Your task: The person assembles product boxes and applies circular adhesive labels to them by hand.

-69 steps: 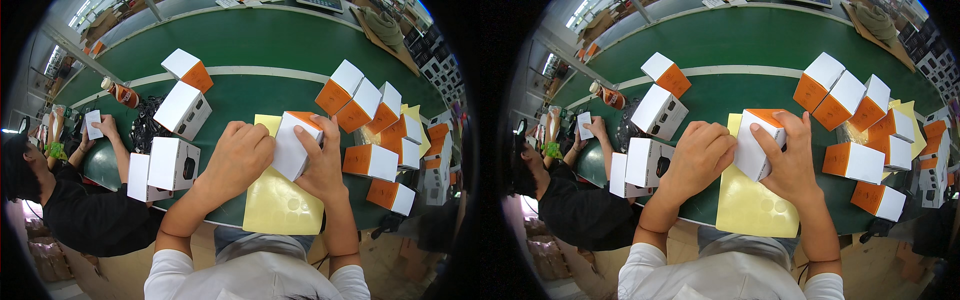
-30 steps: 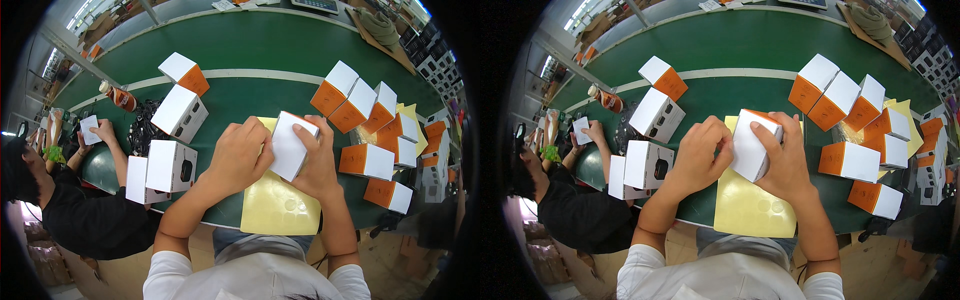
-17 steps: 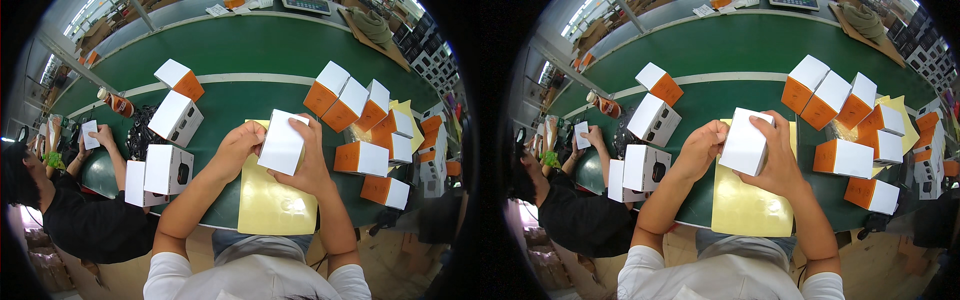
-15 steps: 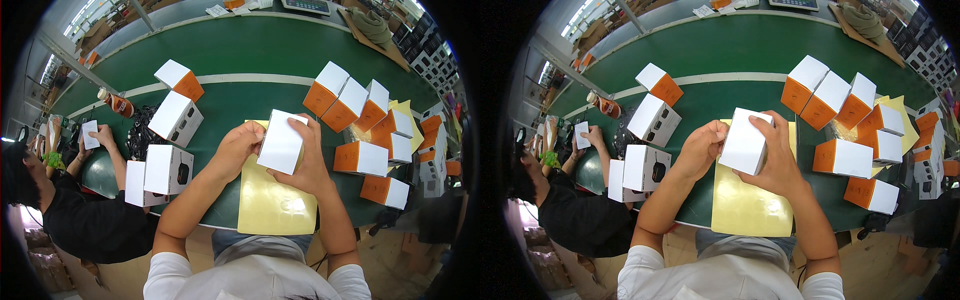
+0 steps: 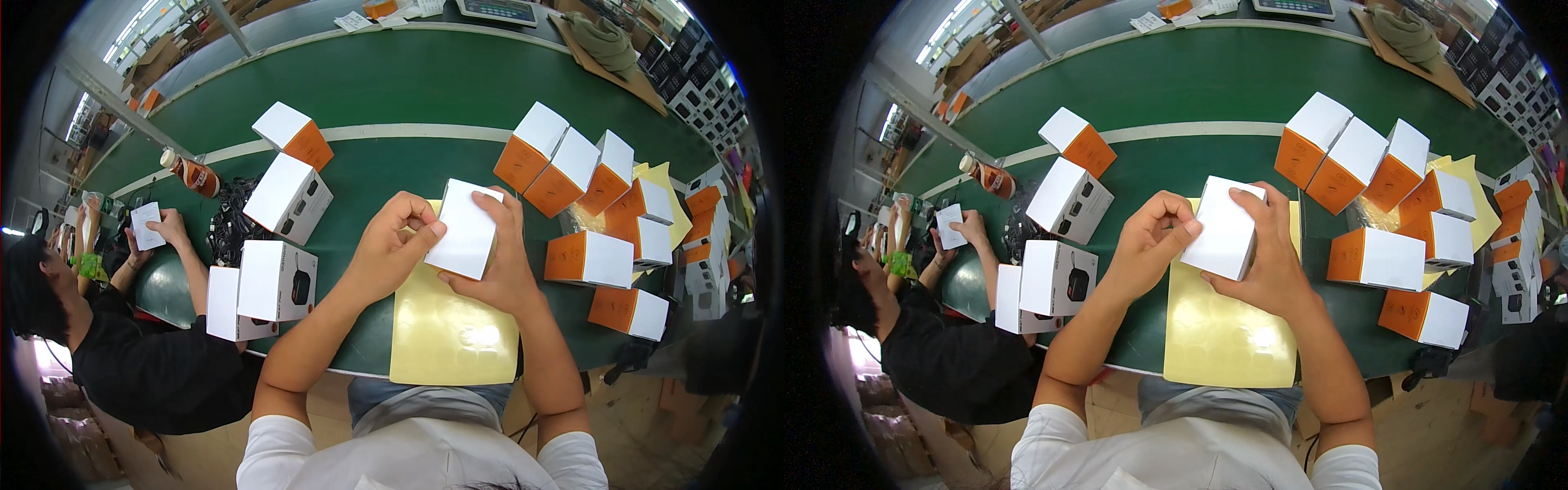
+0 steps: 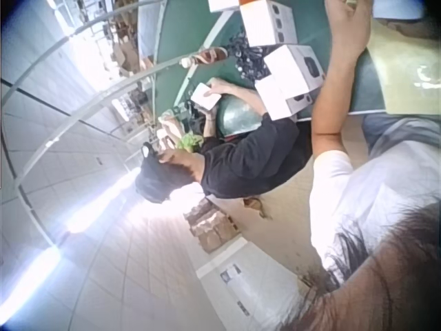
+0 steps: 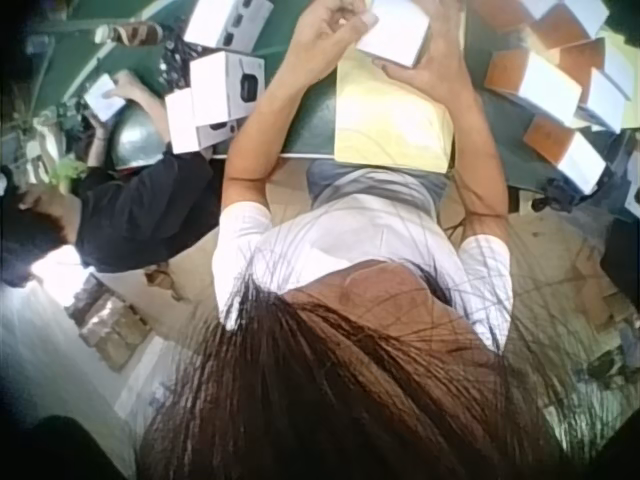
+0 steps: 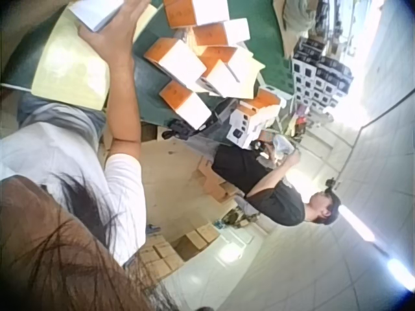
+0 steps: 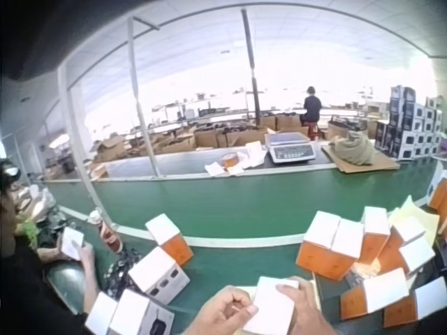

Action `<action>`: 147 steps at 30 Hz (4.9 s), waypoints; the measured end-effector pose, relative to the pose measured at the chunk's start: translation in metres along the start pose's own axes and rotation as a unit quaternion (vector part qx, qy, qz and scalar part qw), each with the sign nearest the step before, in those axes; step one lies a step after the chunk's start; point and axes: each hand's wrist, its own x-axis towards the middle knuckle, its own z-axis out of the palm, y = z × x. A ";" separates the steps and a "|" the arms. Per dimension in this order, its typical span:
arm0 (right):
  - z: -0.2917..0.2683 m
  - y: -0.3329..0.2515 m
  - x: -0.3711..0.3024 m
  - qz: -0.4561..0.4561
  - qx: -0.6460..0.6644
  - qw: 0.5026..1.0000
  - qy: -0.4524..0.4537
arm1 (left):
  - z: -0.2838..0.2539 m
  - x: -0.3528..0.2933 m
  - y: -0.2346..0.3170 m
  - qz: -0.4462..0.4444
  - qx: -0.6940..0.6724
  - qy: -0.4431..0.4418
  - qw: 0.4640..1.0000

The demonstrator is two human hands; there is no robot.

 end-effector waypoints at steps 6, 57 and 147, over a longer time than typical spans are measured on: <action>0.000 -0.002 0.002 -0.023 -0.003 1.000 -0.001 | -0.005 0.002 -0.005 -0.065 -0.175 -0.032 0.982; 0.009 -0.031 -0.015 0.141 0.626 0.767 -0.020 | 0.028 -0.022 0.004 0.373 0.199 0.124 0.898; 0.001 -0.031 -0.008 0.130 0.598 0.784 -0.105 | 0.014 -0.026 0.014 0.522 0.427 0.064 0.736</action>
